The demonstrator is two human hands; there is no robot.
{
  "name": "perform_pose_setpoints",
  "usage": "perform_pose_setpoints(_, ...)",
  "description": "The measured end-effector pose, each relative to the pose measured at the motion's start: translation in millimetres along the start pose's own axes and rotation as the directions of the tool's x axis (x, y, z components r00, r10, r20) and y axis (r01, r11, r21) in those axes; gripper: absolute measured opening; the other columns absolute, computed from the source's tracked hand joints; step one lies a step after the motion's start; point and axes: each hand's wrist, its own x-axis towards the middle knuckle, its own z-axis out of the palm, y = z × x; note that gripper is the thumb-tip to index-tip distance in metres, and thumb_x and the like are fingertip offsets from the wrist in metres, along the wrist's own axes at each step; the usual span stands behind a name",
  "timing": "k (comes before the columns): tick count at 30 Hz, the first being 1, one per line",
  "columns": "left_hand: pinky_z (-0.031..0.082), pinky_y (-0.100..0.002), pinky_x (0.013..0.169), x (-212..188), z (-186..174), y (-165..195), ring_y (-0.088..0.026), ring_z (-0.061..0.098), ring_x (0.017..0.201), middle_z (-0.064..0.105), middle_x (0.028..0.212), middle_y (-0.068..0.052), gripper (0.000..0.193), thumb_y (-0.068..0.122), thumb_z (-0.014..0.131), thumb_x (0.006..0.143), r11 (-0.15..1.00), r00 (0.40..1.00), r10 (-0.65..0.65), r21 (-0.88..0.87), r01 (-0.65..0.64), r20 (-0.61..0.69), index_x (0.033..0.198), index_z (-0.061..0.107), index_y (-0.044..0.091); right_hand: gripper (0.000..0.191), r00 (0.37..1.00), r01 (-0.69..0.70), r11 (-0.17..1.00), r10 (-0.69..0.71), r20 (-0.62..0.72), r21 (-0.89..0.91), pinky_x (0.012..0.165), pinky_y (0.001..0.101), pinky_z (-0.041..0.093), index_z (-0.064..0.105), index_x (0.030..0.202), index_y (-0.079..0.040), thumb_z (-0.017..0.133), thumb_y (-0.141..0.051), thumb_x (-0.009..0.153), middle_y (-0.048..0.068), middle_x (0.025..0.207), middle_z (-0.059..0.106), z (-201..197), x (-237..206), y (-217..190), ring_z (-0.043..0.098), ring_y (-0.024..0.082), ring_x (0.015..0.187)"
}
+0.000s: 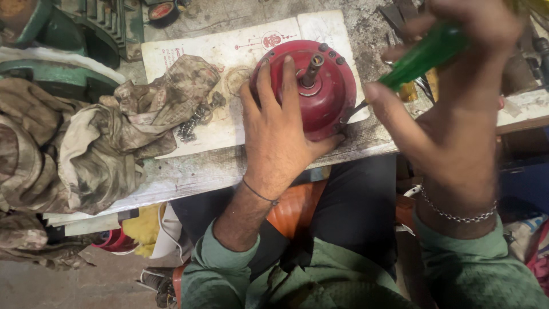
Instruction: The person unscrews screws from a red motor end cover with a screwdriver, removes the cover, and lifts out the rotor and stator assembly. They wipe the components with a rag, tap the housing with a hammer, and reposition the parts on the workbench.
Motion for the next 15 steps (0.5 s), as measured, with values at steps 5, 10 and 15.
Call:
perform_pose_setpoints(5,0.037,-0.061,0.113,1.0,-0.6,0.8,-0.053,0.035,0.133,0.033,0.146,-0.032,0.135,0.059,0.099,0.053,1.0,1.0,-0.006,0.005,0.006,0.003,0.152,0.032,-0.002,0.076,1.0,0.003,1.0,-0.003,-0.004,0.0,0.102,0.0291,0.057,0.026,0.155,-0.021,0.076,0.01,0.107,0.01,0.144,0.04,0.1,-1.3,2.2,0.054,0.017,0.122)
perform_pose_setpoints(10,0.037,-0.061,0.114,0.6,-0.9,0.8,-0.053,0.035,0.133,0.033,0.146,-0.032,0.134,0.059,0.099,0.053,1.0,1.0,-0.007,0.001,0.007,0.002,0.152,0.032,-0.002,0.077,1.0,0.011,1.0,-0.011,-0.012,-0.005,0.103,0.0288,0.058,0.025,0.155,-0.022,0.076,0.009,0.107,0.01,0.146,0.039,1.3,-0.7,5.2,0.054,0.017,0.123)
perform_pose_setpoints(15,0.036,-0.061,0.116,-0.7,0.5,0.8,-0.054,0.035,0.135,0.034,0.147,-0.031,0.134,0.06,0.098,0.053,1.0,1.0,-0.003,0.001,0.003,-0.015,0.152,0.033,-0.002,0.078,1.0,0.009,1.0,-0.009,-0.015,-0.025,0.104,0.0294,0.058,0.024,0.155,-0.022,0.078,0.008,0.108,0.011,0.148,0.038,2.3,-0.4,5.2,0.053,0.018,0.124)
